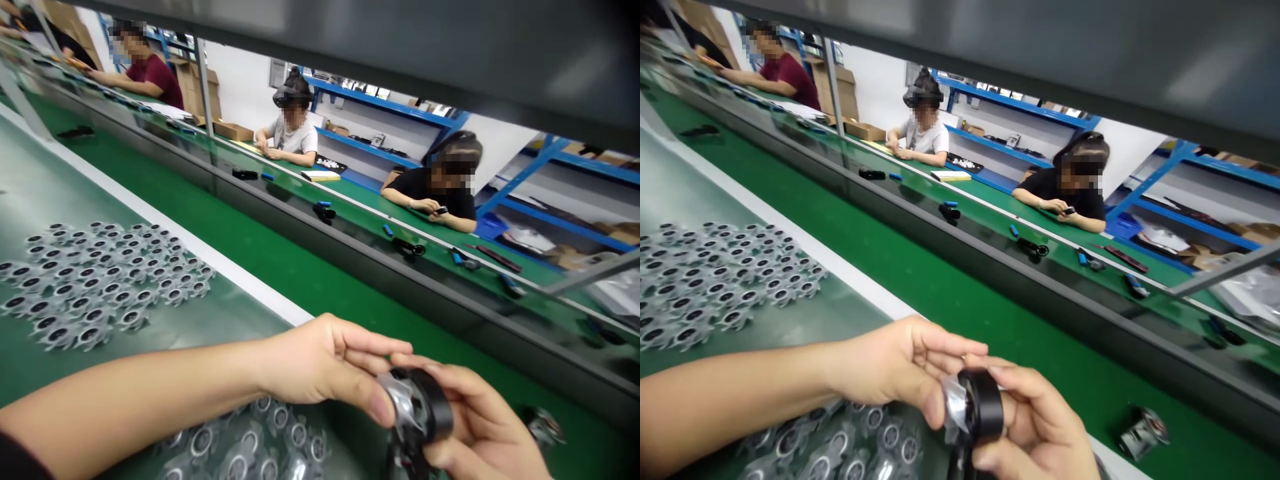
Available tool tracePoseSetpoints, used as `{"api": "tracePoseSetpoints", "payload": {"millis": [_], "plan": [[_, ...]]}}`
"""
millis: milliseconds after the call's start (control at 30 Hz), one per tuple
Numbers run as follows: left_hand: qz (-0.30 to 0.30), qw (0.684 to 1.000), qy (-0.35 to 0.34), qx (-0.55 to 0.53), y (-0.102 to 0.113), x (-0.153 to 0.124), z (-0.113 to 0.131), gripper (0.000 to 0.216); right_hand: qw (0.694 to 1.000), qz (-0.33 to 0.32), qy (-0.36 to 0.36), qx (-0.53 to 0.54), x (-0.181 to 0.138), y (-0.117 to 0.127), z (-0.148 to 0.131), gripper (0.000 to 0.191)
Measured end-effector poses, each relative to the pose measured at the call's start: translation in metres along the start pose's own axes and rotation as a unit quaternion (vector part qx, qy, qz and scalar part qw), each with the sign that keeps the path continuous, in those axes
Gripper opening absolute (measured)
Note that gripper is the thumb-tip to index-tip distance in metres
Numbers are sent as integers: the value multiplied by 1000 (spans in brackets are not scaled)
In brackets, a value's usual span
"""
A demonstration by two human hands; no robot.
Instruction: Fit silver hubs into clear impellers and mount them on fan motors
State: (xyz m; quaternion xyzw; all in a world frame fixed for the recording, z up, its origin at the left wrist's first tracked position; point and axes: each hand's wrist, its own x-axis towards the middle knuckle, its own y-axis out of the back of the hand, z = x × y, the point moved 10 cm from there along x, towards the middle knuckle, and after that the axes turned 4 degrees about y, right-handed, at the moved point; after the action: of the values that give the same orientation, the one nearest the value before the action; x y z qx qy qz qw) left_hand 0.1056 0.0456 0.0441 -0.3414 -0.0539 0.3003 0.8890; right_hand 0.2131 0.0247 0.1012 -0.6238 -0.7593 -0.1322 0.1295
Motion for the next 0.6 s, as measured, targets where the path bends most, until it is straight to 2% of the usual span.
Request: {"api": "tracePoseSetpoints", "payload": {"millis": [233, 367, 467, 533, 600], "plan": [[-14, 1000, 18, 10, -3, -3, 1, 78, 999, -15, -19, -23, -5, 2, -5, 44], [-6, 1000, 11, 14, -3, -3, 0, 69, 998, -32, -46, -4, -4, -11, -5, 43], [-6, 999, 26, 47, -2, -4, 1, 76, 998, -19, -51, 22, -5, -17, -4, 39], [-14, 993, 35, 109, 3, -2, 8, 90, 999, 4, -46, -5, -6, -5, -1, 37], [17, 971, 32, 237, 17, 1, 17, 98, 994, 53, -46, -89, -5, 24, 4, 38]]}}
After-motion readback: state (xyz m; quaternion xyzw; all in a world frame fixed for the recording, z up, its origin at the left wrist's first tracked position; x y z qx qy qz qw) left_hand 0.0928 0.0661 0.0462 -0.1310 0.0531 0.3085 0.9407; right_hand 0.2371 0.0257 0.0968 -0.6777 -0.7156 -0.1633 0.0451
